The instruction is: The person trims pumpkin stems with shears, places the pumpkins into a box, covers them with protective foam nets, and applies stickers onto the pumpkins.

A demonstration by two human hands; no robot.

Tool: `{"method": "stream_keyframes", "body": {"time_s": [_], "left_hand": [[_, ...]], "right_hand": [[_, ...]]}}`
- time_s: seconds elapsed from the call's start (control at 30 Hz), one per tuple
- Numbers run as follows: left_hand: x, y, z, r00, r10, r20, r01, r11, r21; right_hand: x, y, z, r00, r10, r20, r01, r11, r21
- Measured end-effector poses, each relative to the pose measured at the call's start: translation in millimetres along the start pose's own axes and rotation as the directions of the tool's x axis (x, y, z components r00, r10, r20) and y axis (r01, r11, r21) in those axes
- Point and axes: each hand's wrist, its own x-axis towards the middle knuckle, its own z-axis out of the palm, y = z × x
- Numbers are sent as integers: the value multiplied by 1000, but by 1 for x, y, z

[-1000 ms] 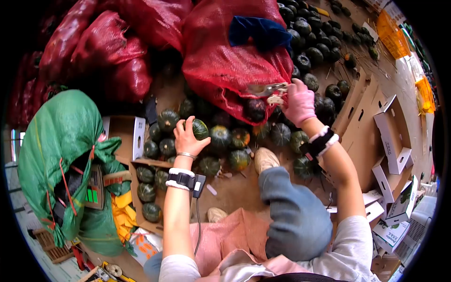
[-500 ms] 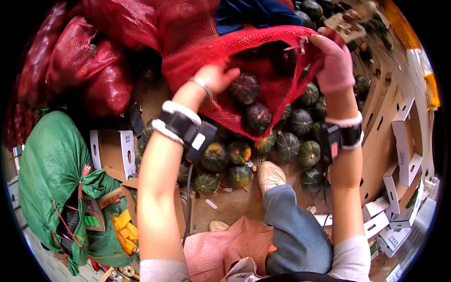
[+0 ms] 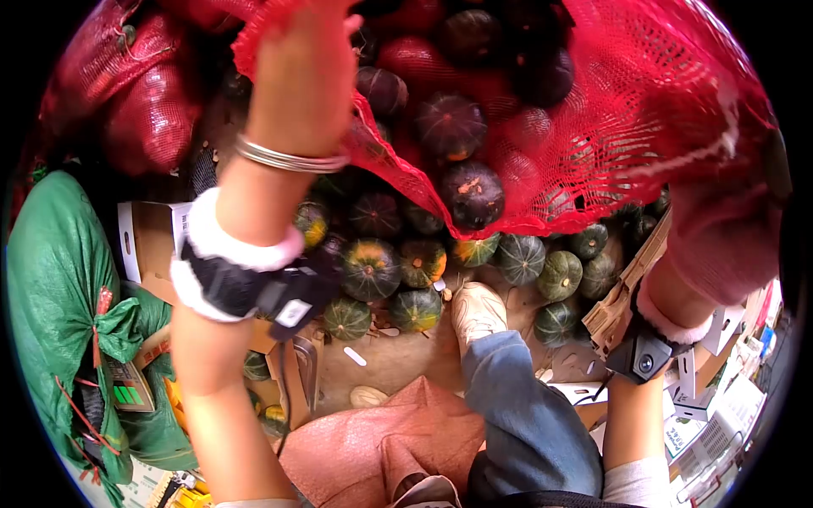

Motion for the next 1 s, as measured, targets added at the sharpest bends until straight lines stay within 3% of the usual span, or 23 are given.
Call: {"method": "stream_keyframes", "body": {"time_s": [0.03,0.1,0.13,0.2,0.3,0.43,0.53,0.6,0.7,0.8,0.87,1.0], "left_hand": [[-14,6,14,992,-122,-11,120,986,-117],[-25,15,45,979,-199,-36,186,957,-224],[-22,16,66,986,-156,-63,139,967,-213],[-16,11,100,991,-83,-110,60,980,-192],[-16,-6,131,973,-231,-5,231,973,6],[-8,-7,159,951,-294,101,278,950,144],[3,1,168,981,-138,136,120,984,132],[7,13,189,995,-40,91,40,999,6],[6,33,225,939,-293,178,305,951,-44],[19,31,255,931,-341,131,305,923,235],[27,24,260,834,-447,324,406,894,188],[13,-1,238,899,-282,334,353,919,-175]], "right_hand": [[-4,7,-9,979,-196,-50,167,924,-344],[-2,-4,14,958,-274,-80,220,886,-408],[-1,-9,26,945,-316,-90,247,864,-439],[-1,-15,31,954,-285,-89,239,906,-349],[-4,-23,28,976,-212,-58,198,964,-177],[-5,-32,23,988,-155,-19,154,987,-49],[-5,-35,22,992,-130,2,130,992,5],[-7,-38,23,993,-116,12,116,993,29],[-9,-41,22,995,-93,24,92,993,72],[-14,-47,23,996,-77,38,72,991,113],[-16,-49,24,997,-57,51,49,987,150],[-26,-50,42,999,-25,29,15,945,326]]}}
